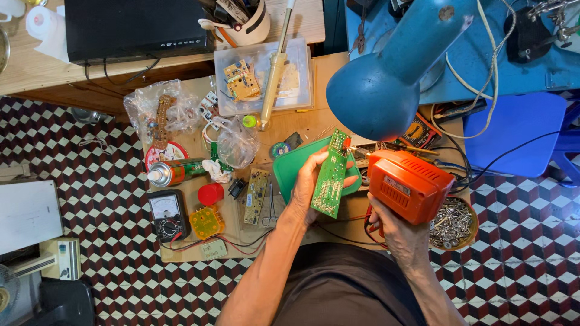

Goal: The person holds a green circuit board and uses a heat gun to apply heat to specific components. They repeatedly reposition the board and direct the hot air at different areas while inspecting the surface.

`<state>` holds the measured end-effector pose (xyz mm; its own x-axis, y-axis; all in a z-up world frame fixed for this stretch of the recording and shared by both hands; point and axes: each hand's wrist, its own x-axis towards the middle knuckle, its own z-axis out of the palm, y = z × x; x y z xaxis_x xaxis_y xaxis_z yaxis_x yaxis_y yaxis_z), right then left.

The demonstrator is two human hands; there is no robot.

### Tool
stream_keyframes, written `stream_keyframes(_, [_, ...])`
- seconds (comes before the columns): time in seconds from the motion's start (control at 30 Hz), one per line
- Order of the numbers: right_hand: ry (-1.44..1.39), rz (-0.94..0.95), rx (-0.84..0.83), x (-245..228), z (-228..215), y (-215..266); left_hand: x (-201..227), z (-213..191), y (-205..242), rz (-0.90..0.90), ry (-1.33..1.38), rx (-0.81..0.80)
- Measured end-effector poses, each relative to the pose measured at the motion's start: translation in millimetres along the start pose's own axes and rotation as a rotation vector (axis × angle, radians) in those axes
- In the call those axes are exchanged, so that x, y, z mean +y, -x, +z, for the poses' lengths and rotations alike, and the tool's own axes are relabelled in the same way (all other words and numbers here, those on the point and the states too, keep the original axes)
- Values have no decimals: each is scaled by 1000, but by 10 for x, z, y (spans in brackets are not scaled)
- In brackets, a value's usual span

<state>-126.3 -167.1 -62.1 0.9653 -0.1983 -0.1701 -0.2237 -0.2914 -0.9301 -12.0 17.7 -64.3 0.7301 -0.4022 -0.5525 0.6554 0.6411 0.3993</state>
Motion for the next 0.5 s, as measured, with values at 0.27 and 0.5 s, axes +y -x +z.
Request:
stream_keyframes(0.27, [-37,45,28,-29,19,-12,29,58,49,2,-38,-3])
stream_keyframes(0.5, [62,-223,230,-120,-25,39,21,184,121,-40,-22,71])
